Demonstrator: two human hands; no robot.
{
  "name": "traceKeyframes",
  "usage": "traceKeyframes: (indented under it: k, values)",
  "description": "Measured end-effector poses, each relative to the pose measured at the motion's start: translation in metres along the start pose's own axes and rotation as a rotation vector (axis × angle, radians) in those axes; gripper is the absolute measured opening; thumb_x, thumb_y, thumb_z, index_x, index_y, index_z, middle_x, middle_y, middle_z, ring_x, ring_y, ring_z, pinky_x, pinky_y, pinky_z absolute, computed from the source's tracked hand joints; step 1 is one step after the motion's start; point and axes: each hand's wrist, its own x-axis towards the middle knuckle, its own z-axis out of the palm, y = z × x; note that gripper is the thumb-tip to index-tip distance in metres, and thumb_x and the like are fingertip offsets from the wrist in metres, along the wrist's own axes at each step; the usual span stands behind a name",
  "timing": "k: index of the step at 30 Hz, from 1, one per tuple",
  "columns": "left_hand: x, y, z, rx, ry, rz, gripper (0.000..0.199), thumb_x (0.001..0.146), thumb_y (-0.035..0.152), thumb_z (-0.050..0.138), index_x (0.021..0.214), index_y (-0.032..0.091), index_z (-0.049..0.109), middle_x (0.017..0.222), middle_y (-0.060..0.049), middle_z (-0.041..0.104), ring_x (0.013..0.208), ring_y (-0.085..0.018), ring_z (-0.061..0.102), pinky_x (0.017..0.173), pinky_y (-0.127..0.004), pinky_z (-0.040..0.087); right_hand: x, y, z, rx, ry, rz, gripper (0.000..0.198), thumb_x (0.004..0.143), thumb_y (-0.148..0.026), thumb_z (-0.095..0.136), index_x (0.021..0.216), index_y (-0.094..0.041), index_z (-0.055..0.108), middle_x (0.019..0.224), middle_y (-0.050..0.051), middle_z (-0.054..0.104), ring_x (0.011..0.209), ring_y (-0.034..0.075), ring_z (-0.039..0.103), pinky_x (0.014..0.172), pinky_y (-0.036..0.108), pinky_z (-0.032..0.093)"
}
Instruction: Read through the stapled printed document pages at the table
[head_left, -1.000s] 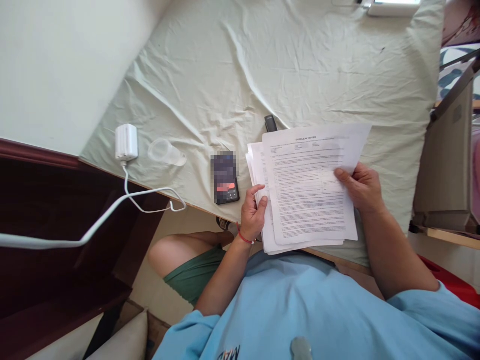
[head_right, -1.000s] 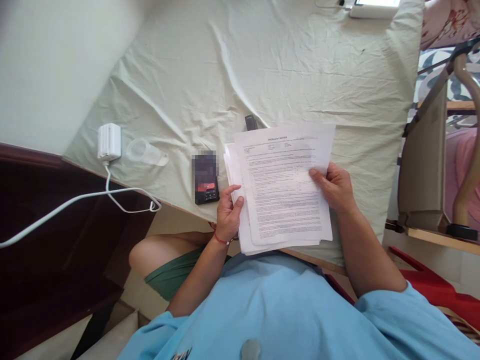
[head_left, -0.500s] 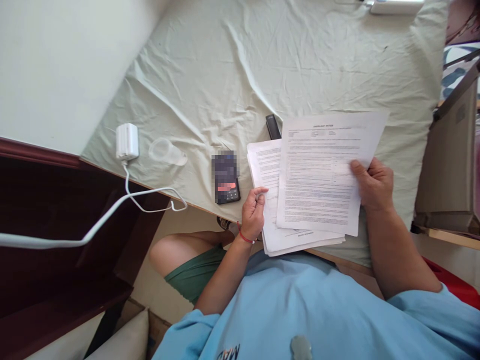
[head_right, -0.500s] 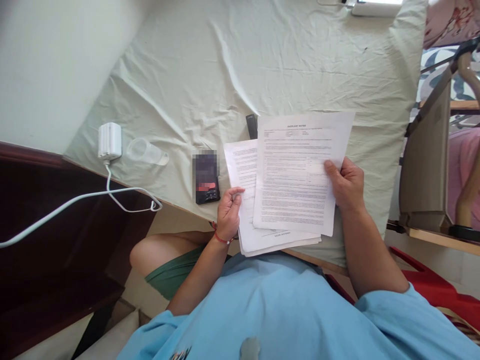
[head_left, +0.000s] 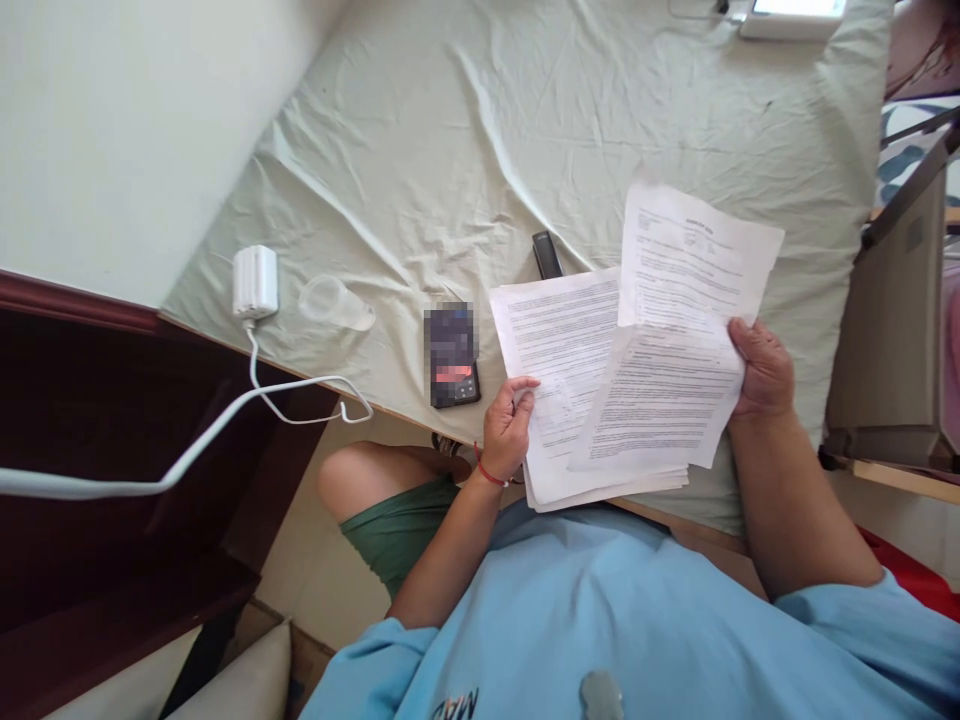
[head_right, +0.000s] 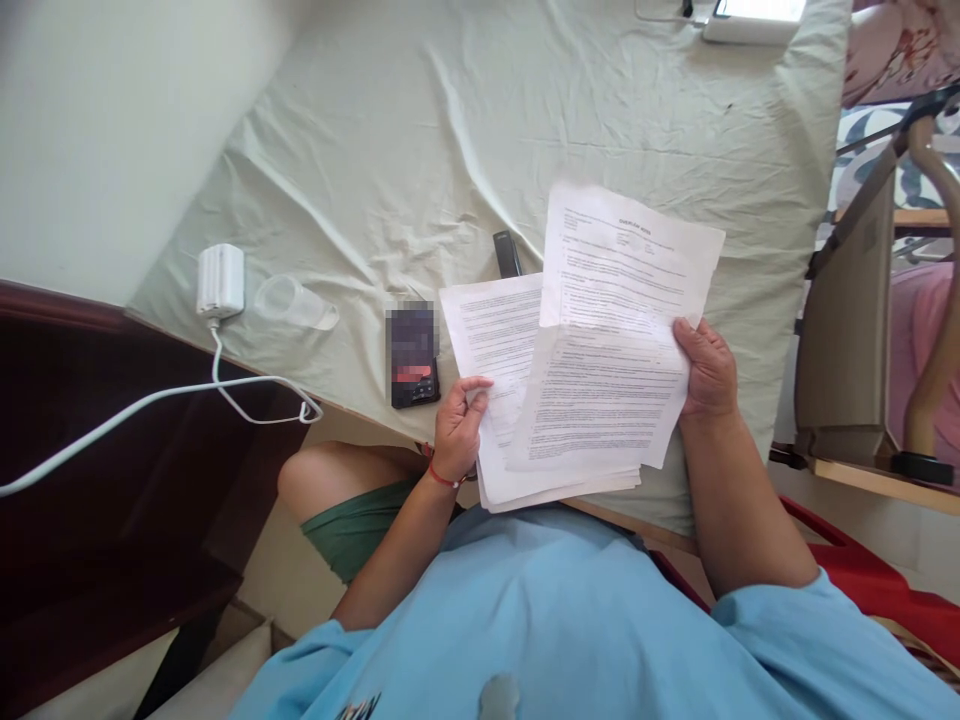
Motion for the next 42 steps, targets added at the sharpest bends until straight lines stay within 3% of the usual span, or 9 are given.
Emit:
traceKeyframes:
  k: [8, 14, 18, 26, 30, 35, 42]
  values:
    - [0.002, 0.005, 0.000, -0.051, -0.030, -0.061, 0.023, 0.098, 0.042, 0.065, 0.096, 0.022, 0.075, 0.096, -0.004, 0.076, 0.093, -0.022, 0.068, 0.086, -0.032, 0.052, 0.004, -0.002, -0.005, 0.133, 0.029, 0.105, 0.026, 0.075, -0.031, 0.084, 0.098, -0.018, 0.079, 0.111, 0.010, 0.084, 0.125, 0.038, 0.075, 0.105, 0.057, 0.067]
    - [0.002, 0.005, -0.002, -0.076, -0.062, -0.065, 0.020, 0.097, 0.039, 0.065, 0.093, 0.022, 0.077, 0.093, -0.004, 0.076, 0.090, -0.022, 0.066, 0.085, -0.032, 0.050, 0.001, -0.006, -0.008, -0.039, 0.051, 0.103, 0.023, 0.084, -0.042, 0.081, 0.098, -0.023, 0.082, 0.111, 0.008, 0.084, 0.128, 0.039, 0.073, 0.099, 0.059, 0.069]
    - [0.002, 0.007, -0.002, -0.078, -0.072, -0.068, 0.019, 0.097, 0.036, 0.065, 0.093, 0.022, 0.077, 0.093, -0.003, 0.076, 0.091, -0.021, 0.067, 0.086, -0.032, 0.049, -0.003, -0.006, -0.006, -0.175, 0.022, 0.055, 0.022, 0.074, -0.042, 0.091, 0.085, -0.026, 0.081, 0.096, 0.004, 0.085, 0.116, 0.037, 0.079, 0.092, 0.054, 0.073]
    - [0.001, 0.008, -0.003, -0.003, -0.060, -0.043, 0.023, 0.100, 0.042, 0.064, 0.097, 0.023, 0.076, 0.095, -0.004, 0.078, 0.092, -0.023, 0.070, 0.087, -0.034, 0.052, -0.012, 0.006, 0.007, -0.293, -0.173, 0.056, 0.040, 0.071, -0.050, 0.096, 0.103, -0.029, 0.085, 0.094, 0.001, 0.086, 0.081, 0.026, 0.082, 0.063, 0.035, 0.071]
    - [0.000, 0.003, -0.003, 0.011, -0.062, -0.023, 0.022, 0.103, 0.042, 0.062, 0.106, 0.024, 0.074, 0.103, -0.004, 0.077, 0.101, -0.024, 0.071, 0.096, -0.038, 0.054, -0.006, 0.012, 0.002, -0.300, -0.155, -0.005, 0.047, 0.067, -0.051, 0.099, 0.103, -0.025, 0.084, 0.092, 0.002, 0.085, 0.071, 0.022, 0.079, 0.056, 0.028, 0.066]
    - [0.000, -0.006, -0.002, 0.000, -0.028, 0.021, 0.033, 0.104, 0.044, 0.064, 0.131, 0.026, 0.064, 0.132, -0.008, 0.071, 0.129, -0.026, 0.066, 0.118, -0.045, 0.047, -0.005, 0.012, 0.002, -0.300, -0.120, -0.046, 0.042, 0.068, -0.049, 0.099, 0.098, -0.023, 0.084, 0.087, 0.003, 0.085, 0.071, 0.021, 0.079, 0.055, 0.026, 0.065]
    - [-0.002, -0.005, 0.003, -0.089, -0.057, 0.015, 0.063, 0.104, 0.049, 0.065, 0.157, 0.030, 0.038, 0.152, -0.014, 0.064, 0.142, -0.026, 0.063, 0.124, -0.048, 0.047, -0.010, -0.001, 0.009, -0.192, -0.063, 0.014, 0.040, 0.067, -0.038, 0.097, 0.101, -0.021, 0.084, 0.093, 0.007, 0.085, 0.101, 0.034, 0.082, 0.085, 0.048, 0.073]
